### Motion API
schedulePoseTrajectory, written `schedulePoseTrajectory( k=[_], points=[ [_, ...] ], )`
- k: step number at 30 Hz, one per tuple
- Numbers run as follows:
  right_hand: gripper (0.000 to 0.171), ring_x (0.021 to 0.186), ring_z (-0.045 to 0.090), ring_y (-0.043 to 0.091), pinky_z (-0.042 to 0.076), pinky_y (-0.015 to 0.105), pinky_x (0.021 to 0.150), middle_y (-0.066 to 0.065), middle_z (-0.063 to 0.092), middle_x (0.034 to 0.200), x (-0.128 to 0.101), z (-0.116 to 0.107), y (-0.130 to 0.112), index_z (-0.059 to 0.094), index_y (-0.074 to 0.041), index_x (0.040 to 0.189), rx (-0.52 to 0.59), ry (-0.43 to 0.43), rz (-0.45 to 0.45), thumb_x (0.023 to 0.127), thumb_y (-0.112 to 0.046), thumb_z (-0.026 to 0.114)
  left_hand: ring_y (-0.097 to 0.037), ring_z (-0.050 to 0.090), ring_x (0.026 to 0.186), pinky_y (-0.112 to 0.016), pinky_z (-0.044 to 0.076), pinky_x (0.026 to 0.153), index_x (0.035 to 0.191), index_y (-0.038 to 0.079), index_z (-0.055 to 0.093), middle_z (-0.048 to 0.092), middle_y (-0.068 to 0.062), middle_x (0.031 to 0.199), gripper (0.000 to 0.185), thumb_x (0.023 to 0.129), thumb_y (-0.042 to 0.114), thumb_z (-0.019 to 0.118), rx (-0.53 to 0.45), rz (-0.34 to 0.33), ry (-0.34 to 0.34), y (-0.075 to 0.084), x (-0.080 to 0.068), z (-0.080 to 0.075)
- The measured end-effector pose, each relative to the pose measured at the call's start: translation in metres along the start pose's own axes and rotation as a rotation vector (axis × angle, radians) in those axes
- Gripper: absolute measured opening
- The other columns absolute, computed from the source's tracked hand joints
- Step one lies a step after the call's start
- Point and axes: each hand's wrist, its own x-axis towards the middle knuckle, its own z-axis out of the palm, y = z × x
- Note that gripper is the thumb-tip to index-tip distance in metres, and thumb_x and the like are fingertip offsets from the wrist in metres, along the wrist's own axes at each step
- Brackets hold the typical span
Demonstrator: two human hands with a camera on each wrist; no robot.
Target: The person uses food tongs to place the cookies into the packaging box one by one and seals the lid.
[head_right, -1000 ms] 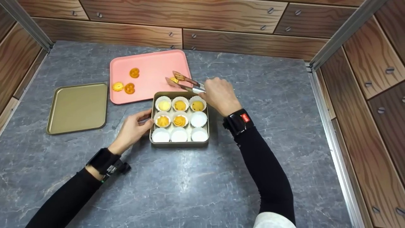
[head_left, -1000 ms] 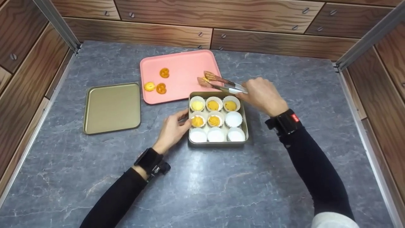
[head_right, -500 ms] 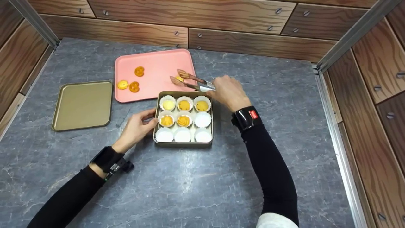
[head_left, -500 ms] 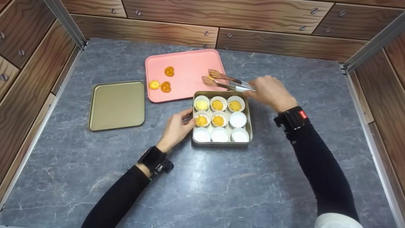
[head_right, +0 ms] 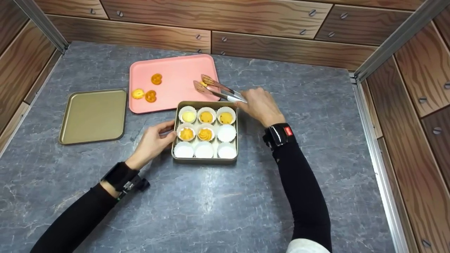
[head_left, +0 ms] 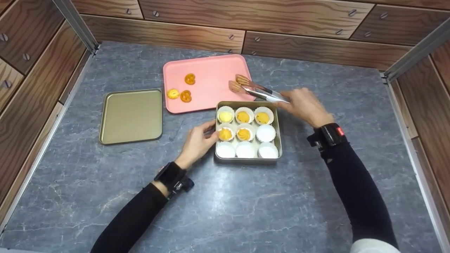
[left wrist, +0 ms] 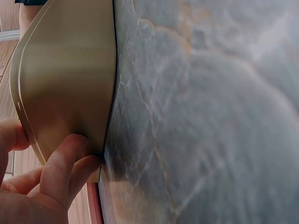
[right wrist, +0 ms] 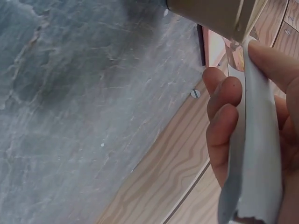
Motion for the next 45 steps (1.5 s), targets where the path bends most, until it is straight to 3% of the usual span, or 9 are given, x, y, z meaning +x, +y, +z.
schedulePoseTrajectory(
  k=[14,23,31,37,45],
  points=[
    [0.029,0.054,0.044,0.017,0.036,0.031,0.047,0.004,0.056,0.067,-0.031,-0.012,-0.002,0.075,-0.006,0.116,0.009,0.132,-0.061,0.1,-0.03,0.071,-0.032,0.069,0.117,-0.031,0.059,0.096,0.146,-0.001,0.054,0.06,-0.022,0.142,0.052,0.097,0.011,0.067,0.009,0.022,0.007,-0.001,-0.001,0.0],
    [0.038,0.052,0.045,0.014,0.037,0.029,0.044,0.003,0.064,0.071,-0.077,-0.024,-0.004,0.07,-0.006,0.13,-0.008,0.183,-0.116,0.1,-0.029,0.07,-0.031,0.066,0.122,-0.03,0.058,0.099,0.147,0.0,0.053,0.058,-0.02,0.145,0.052,0.098,0.011,0.066,0.008,0.013,-0.003,-0.001,-0.001,0.0],
    [0.029,0.053,0.042,0.01,0.035,0.027,0.044,0.0,0.063,0.07,-0.119,-0.028,-0.003,0.074,-0.005,0.117,-0.035,0.224,-0.169,0.096,-0.025,0.076,-0.029,0.065,0.123,-0.029,0.058,0.099,0.147,-0.001,0.053,0.058,-0.02,0.146,0.052,0.098,0.01,0.066,0.014,0.017,-0.001,-0.001,-0.001,-0.001],
    [0.035,0.051,0.042,0.008,0.038,0.024,0.043,0.003,0.068,0.075,-0.145,-0.03,0.0,0.072,-0.002,0.124,-0.052,0.225,-0.179,0.095,-0.021,0.077,-0.03,0.068,0.119,-0.029,0.059,0.097,0.147,-0.001,0.052,0.059,-0.021,0.144,0.053,0.098,0.011,0.066,0.012,0.007,-0.001,0.0,0.0,0.0],
    [0.036,0.058,0.05,0.012,0.046,0.031,0.051,0.008,0.074,0.086,-0.172,-0.032,0.001,0.073,-0.003,0.124,-0.098,0.21,-0.177,0.093,-0.02,0.078,-0.033,0.068,0.118,-0.029,0.059,0.096,0.146,-0.003,0.053,0.059,-0.023,0.143,0.051,0.098,0.011,0.065,0.01,0.043,0.004,-0.001,-0.002,0.0]
  ],
)
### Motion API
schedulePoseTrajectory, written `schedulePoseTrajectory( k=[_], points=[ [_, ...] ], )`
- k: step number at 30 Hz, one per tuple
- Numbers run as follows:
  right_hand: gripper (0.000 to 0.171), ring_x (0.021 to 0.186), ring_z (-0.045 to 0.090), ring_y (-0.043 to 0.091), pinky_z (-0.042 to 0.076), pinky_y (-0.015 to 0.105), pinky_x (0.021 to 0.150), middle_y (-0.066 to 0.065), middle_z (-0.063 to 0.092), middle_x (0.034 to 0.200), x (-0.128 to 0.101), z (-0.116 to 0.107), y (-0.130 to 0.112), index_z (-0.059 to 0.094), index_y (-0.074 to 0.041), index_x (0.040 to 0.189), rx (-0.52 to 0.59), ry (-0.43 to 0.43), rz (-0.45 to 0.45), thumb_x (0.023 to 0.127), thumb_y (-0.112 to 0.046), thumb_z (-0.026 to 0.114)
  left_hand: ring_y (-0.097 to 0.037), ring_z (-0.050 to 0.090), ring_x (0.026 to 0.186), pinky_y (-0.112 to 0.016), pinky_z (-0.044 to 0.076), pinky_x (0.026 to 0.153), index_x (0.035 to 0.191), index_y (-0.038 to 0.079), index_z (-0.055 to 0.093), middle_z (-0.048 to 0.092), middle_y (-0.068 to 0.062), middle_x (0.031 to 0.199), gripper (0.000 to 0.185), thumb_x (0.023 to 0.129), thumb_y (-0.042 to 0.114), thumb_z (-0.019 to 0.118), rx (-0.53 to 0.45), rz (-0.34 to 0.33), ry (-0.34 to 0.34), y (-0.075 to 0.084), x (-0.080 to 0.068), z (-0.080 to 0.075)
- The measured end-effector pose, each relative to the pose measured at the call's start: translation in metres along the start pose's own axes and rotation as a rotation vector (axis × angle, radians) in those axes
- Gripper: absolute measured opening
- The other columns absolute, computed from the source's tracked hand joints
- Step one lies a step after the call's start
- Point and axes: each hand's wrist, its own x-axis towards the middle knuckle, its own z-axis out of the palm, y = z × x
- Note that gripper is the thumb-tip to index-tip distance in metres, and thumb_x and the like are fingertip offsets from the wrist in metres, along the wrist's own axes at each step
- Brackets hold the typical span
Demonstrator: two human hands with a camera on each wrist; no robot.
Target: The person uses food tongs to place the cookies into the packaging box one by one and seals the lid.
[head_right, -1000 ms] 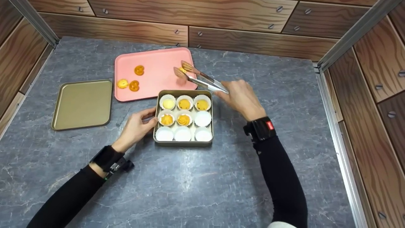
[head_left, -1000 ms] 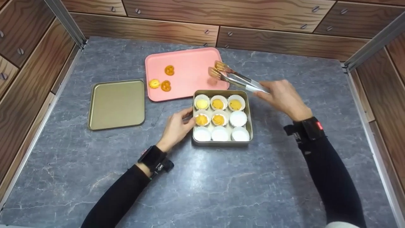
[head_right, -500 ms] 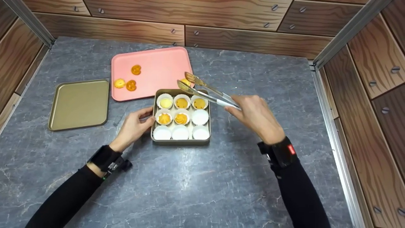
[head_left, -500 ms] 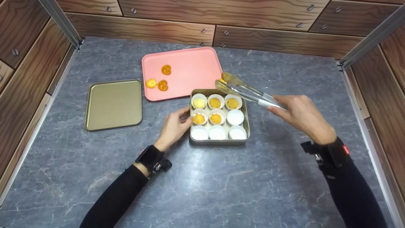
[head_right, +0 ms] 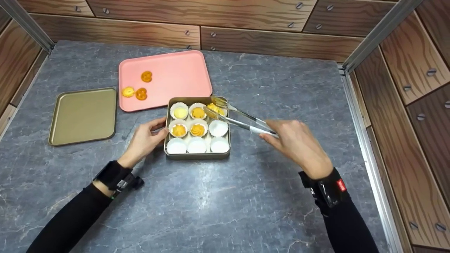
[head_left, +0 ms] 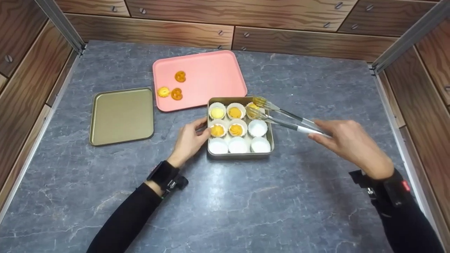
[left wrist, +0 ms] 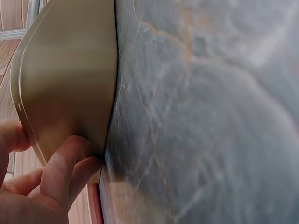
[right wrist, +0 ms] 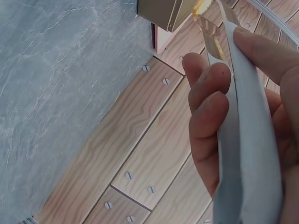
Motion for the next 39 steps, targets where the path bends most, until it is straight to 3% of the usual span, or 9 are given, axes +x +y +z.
schedulePoseTrajectory(
  k=[4,10,15,24,30,39],
  points=[
    [0.034,0.056,0.048,0.009,0.047,0.031,0.049,0.006,0.073,0.082,-0.007,-0.003,-0.004,0.073,-0.004,0.122,-0.021,-0.014,-0.014,0.092,-0.02,0.08,-0.032,0.066,0.123,-0.029,0.059,0.097,0.147,-0.003,0.052,0.057,-0.023,0.145,0.052,0.098,0.009,0.065,-0.013,0.0,-0.003,0.0,0.0,-0.001],
    [0.017,0.054,0.043,0.007,0.042,0.028,0.045,-0.005,0.06,0.069,-0.015,-0.007,-0.009,0.072,-0.01,0.099,-0.057,-0.025,-0.038,0.088,-0.018,0.083,-0.032,0.063,0.127,-0.029,0.058,0.099,0.148,-0.002,0.051,0.056,-0.023,0.147,0.052,0.098,0.009,0.064,-0.013,-0.009,-0.014,0.001,0.0,0.0],
    [0.018,0.053,0.041,0.005,0.04,0.024,0.042,-0.008,0.057,0.067,-0.017,-0.013,-0.014,0.068,-0.012,0.094,-0.095,-0.028,-0.076,0.087,-0.019,0.084,-0.031,0.062,0.128,-0.03,0.057,0.1,0.148,-0.002,0.051,0.056,-0.022,0.147,0.053,0.098,0.01,0.064,-0.007,-0.013,-0.016,0.001,0.0,0.0],
    [0.023,0.05,0.039,0.009,0.038,0.03,0.04,-0.008,0.052,0.065,-0.008,-0.025,-0.032,0.063,-0.012,0.089,-0.179,-0.083,-0.077,0.089,-0.024,0.082,-0.031,0.064,0.125,-0.031,0.058,0.099,0.148,-0.001,0.051,0.058,-0.021,0.146,0.053,0.098,0.01,0.065,-0.01,-0.031,-0.012,0.002,0.0,0.001],
    [0.027,0.047,0.041,0.013,0.041,0.035,0.037,-0.002,0.057,0.067,0.002,-0.033,-0.047,0.062,-0.009,0.087,-0.235,-0.122,-0.073,0.088,-0.025,0.083,-0.029,0.065,0.124,-0.029,0.058,0.098,0.148,0.0,0.052,0.059,-0.02,0.144,0.053,0.098,0.011,0.065,-0.008,-0.044,-0.009,0.002,0.0,0.002],
    [0.033,0.046,0.047,0.021,0.044,0.04,0.034,0.003,0.056,0.067,0.007,-0.033,-0.061,0.059,-0.004,0.084,-0.295,-0.112,-0.064,0.084,-0.024,0.086,-0.027,0.064,0.126,-0.027,0.058,0.098,0.149,0.002,0.051,0.057,-0.018,0.147,0.054,0.098,0.012,0.065,-0.006,-0.062,-0.024,0.002,0.0,0.001]
  ],
)
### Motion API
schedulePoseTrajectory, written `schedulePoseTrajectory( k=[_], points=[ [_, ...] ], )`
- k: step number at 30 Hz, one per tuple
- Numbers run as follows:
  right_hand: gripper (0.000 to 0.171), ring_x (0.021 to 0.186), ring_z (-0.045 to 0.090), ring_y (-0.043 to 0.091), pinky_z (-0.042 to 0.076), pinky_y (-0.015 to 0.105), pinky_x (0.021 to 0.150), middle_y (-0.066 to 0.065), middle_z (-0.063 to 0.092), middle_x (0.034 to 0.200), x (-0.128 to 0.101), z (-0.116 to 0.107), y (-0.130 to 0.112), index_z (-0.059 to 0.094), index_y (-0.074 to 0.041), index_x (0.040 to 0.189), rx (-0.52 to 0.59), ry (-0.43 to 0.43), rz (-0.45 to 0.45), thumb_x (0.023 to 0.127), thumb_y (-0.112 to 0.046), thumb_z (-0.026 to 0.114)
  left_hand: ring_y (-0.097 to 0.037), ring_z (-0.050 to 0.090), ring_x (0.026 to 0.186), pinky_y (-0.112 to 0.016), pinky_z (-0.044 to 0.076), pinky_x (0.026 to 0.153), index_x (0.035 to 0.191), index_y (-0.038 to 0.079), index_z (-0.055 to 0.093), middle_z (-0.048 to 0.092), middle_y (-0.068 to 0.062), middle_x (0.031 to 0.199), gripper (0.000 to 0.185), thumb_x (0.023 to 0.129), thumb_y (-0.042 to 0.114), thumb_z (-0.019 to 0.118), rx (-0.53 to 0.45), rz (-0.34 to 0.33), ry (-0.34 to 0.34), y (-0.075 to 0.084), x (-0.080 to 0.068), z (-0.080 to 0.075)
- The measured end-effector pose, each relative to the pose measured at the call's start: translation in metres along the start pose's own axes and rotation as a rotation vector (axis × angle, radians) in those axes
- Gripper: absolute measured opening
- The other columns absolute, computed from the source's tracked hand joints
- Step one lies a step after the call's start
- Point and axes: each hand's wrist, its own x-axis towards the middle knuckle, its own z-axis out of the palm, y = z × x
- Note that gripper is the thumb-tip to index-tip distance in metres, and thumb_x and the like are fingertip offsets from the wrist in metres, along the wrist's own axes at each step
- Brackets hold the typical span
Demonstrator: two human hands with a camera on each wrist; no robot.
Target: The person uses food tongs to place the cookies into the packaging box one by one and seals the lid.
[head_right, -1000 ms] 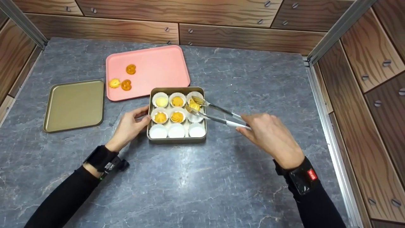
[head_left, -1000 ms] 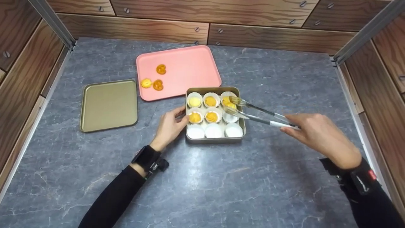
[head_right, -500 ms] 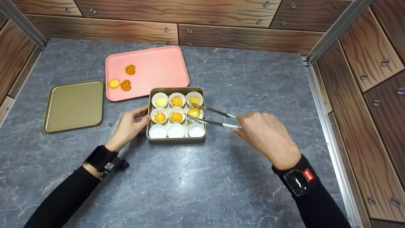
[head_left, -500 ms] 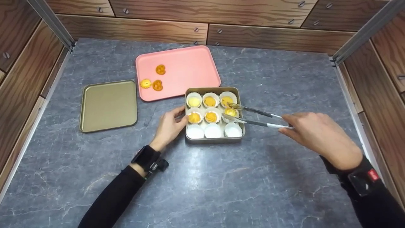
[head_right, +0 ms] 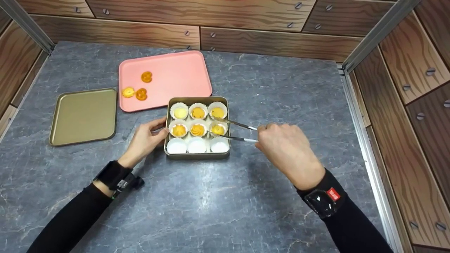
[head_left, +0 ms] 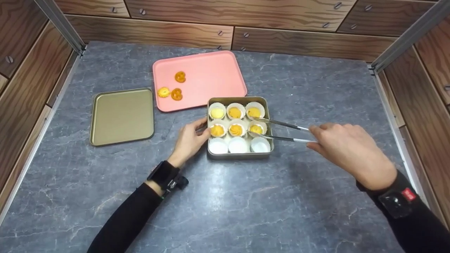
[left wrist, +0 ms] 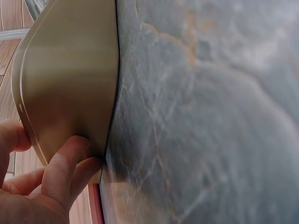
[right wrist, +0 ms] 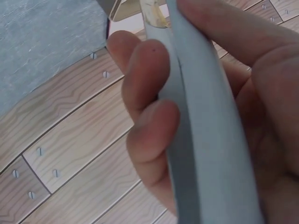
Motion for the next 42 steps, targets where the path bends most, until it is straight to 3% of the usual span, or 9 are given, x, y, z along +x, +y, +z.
schedulePoseTrajectory(
  k=[5,12,16,19,24,34,38,42],
  points=[
    [0.031,0.047,0.046,0.017,0.044,0.036,0.035,0.001,0.055,0.067,0.0,0.001,0.003,0.061,-0.005,0.086,0.02,-0.012,-0.008,0.086,-0.024,0.085,-0.028,0.064,0.125,-0.028,0.058,0.099,0.149,0.002,0.051,0.057,-0.018,0.147,0.053,0.098,0.012,0.065,-0.003,-0.001,0.003,-0.001,0.0,-0.001],
    [0.019,0.053,0.042,0.008,0.041,0.026,0.042,-0.005,0.054,0.068,-0.001,0.011,0.018,0.064,-0.01,0.093,0.174,0.031,-0.029,0.09,-0.019,0.081,-0.028,0.066,0.123,-0.029,0.058,0.097,0.148,0.001,0.052,0.059,-0.019,0.145,0.053,0.098,0.013,0.066,0.013,0.014,0.015,0.0,0.0,0.0],
    [0.012,0.054,0.043,0.008,0.041,0.024,0.043,-0.007,0.055,0.071,0.008,0.021,0.02,0.066,-0.013,0.098,0.248,-0.005,-0.01,0.093,-0.017,0.075,-0.029,0.067,0.12,-0.028,0.059,0.097,0.147,0.0,0.053,0.06,-0.019,0.143,0.052,0.098,0.011,0.066,0.007,0.033,0.028,0.002,0.001,0.0],
    [0.016,0.052,0.043,0.007,0.041,0.024,0.04,-0.006,0.059,0.072,0.018,0.03,0.019,0.07,-0.012,0.108,0.309,-0.028,0.024,0.095,-0.019,0.073,-0.03,0.067,0.121,-0.028,0.058,0.098,0.147,0.0,0.053,0.058,-0.019,0.145,0.052,0.097,0.01,0.066,-0.006,0.041,0.03,0.003,0.001,0.0],
    [0.033,0.054,0.052,0.01,0.049,0.026,0.044,0.002,0.069,0.08,0.043,0.042,0.014,0.071,-0.003,0.121,0.377,0.053,0.045,0.094,-0.022,0.076,-0.03,0.066,0.123,-0.029,0.058,0.099,0.148,0.0,0.051,0.057,-0.019,0.147,0.053,0.098,0.01,0.066,-0.019,0.025,0.017,0.002,0.0,0.0],
    [0.041,0.081,0.07,0.027,0.059,0.049,0.068,0.012,0.076,0.112,0.088,0.059,-0.001,0.069,-0.007,0.13,0.391,0.155,0.073,0.096,-0.029,0.077,-0.029,0.065,0.124,-0.03,0.057,0.101,0.148,0.0,0.052,0.058,-0.019,0.146,0.053,0.099,0.011,0.066,0.003,0.004,0.004,-0.001,-0.001,0.005],
    [0.044,0.081,0.071,0.03,0.059,0.048,0.064,0.012,0.076,0.112,0.105,0.064,-0.009,0.067,-0.01,0.133,0.369,0.195,0.072,0.095,-0.032,0.076,-0.029,0.066,0.123,-0.03,0.058,0.1,0.148,0.001,0.051,0.058,-0.019,0.146,0.053,0.098,0.01,0.066,-0.003,0.008,0.009,-0.001,0.0,0.004],
    [0.045,0.067,0.065,0.025,0.054,0.041,0.052,0.012,0.076,0.098,0.127,0.066,-0.017,0.067,-0.007,0.131,0.367,0.192,0.086,0.096,-0.033,0.075,-0.03,0.067,0.121,-0.03,0.058,0.098,0.148,0.0,0.052,0.058,-0.02,0.145,0.053,0.098,0.01,0.066,-0.001,0.016,0.019,-0.001,0.0,0.001]
  ],
)
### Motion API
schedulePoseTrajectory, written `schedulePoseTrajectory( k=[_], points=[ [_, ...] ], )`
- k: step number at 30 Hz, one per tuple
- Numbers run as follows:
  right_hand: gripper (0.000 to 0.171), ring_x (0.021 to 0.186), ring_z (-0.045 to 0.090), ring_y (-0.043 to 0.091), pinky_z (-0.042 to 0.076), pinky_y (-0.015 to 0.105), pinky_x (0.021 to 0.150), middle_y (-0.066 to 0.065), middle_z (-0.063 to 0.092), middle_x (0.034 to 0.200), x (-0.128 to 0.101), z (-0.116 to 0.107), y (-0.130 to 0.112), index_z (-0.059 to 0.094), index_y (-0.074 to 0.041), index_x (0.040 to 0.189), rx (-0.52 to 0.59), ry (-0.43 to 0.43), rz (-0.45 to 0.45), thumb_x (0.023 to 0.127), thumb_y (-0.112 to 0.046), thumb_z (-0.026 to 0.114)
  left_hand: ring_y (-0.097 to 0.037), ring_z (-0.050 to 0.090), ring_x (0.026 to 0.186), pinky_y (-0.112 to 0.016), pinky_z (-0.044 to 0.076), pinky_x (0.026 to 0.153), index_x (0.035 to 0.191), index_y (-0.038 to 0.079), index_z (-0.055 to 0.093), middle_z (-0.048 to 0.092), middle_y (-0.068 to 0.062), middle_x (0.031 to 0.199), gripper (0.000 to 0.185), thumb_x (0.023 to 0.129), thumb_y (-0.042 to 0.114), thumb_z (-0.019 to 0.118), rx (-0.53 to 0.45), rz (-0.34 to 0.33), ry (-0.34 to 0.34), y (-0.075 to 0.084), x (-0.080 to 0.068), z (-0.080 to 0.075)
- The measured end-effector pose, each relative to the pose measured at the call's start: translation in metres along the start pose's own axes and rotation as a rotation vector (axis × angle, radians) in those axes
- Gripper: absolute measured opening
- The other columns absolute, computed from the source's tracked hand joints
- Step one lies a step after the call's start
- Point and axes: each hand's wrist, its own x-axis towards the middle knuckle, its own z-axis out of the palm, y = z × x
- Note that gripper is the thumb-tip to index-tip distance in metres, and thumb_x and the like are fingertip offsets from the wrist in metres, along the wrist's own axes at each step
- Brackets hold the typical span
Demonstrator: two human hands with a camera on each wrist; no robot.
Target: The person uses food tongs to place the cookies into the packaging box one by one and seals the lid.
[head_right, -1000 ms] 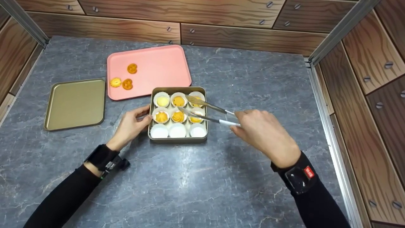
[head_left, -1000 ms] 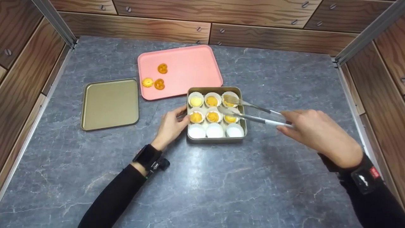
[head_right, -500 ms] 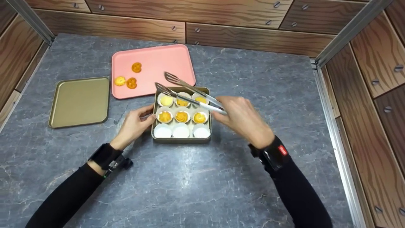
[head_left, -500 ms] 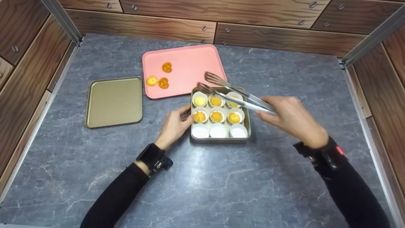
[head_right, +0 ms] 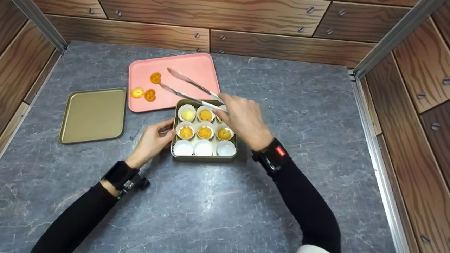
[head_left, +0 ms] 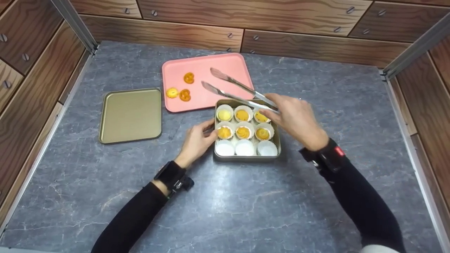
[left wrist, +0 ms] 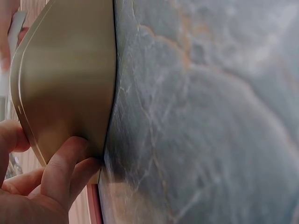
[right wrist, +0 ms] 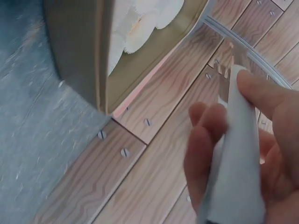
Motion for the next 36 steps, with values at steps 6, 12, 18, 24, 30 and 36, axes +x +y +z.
schedulePoseTrajectory(
  k=[6,12,18,24,30,36],
  points=[
    [0.043,0.058,0.057,0.02,0.049,0.033,0.046,0.01,0.07,0.087,0.03,0.011,-0.013,0.067,0.0,0.129,0.047,-0.082,0.084,0.1,-0.032,0.07,-0.031,0.069,0.116,-0.029,0.059,0.096,0.147,-0.001,0.053,0.059,-0.021,0.143,0.052,0.098,0.011,0.066,0.018,0.017,0.01,0.001,-0.001,0.0],
    [0.04,0.062,0.062,0.024,0.054,0.035,0.051,0.013,0.072,0.088,0.052,0.02,-0.027,0.069,-0.001,0.123,0.015,-0.121,0.123,0.099,-0.033,0.071,-0.03,0.069,0.117,-0.029,0.059,0.096,0.148,0.001,0.052,0.06,-0.02,0.143,0.053,0.098,0.012,0.066,0.032,0.005,-0.002,0.001,0.001,0.0],
    [0.041,0.061,0.063,0.023,0.056,0.032,0.051,0.014,0.072,0.087,0.068,0.032,-0.041,0.07,0.002,0.119,-0.001,-0.16,0.131,0.1,-0.034,0.07,-0.029,0.066,0.122,-0.03,0.058,0.098,0.147,0.0,0.052,0.058,-0.018,0.146,0.053,0.098,0.011,0.067,0.034,0.007,0.008,-0.001,0.0,-0.001],
    [0.041,0.062,0.063,0.026,0.057,0.036,0.053,0.012,0.068,0.08,0.083,0.043,-0.05,0.071,0.001,0.107,-0.103,-0.176,0.127,0.099,-0.039,0.071,-0.031,0.064,0.125,-0.031,0.058,0.099,0.148,-0.002,0.05,0.055,-0.02,0.148,0.053,0.098,0.009,0.065,0.007,0.017,-0.018,0.0,-0.001,-0.002],
    [0.041,0.069,0.066,0.034,0.06,0.046,0.061,0.016,0.07,0.082,0.099,0.051,-0.056,0.071,0.001,0.097,-0.165,-0.166,0.111,0.098,-0.04,0.072,-0.031,0.065,0.124,-0.031,0.058,0.098,0.148,-0.002,0.051,0.055,-0.02,0.148,0.053,0.098,0.008,0.065,0.005,0.029,-0.006,-0.001,0.0,-0.003],
    [0.04,0.075,0.068,0.035,0.061,0.05,0.067,0.017,0.071,0.085,0.111,0.06,-0.057,0.073,0.001,0.097,-0.141,-0.175,0.131,0.096,-0.039,0.074,-0.031,0.068,0.119,-0.03,0.059,0.097,0.148,-0.002,0.05,0.056,-0.021,0.146,0.054,0.098,0.01,0.065,0.004,0.026,-0.013,-0.002,0.0,-0.003]
  ],
)
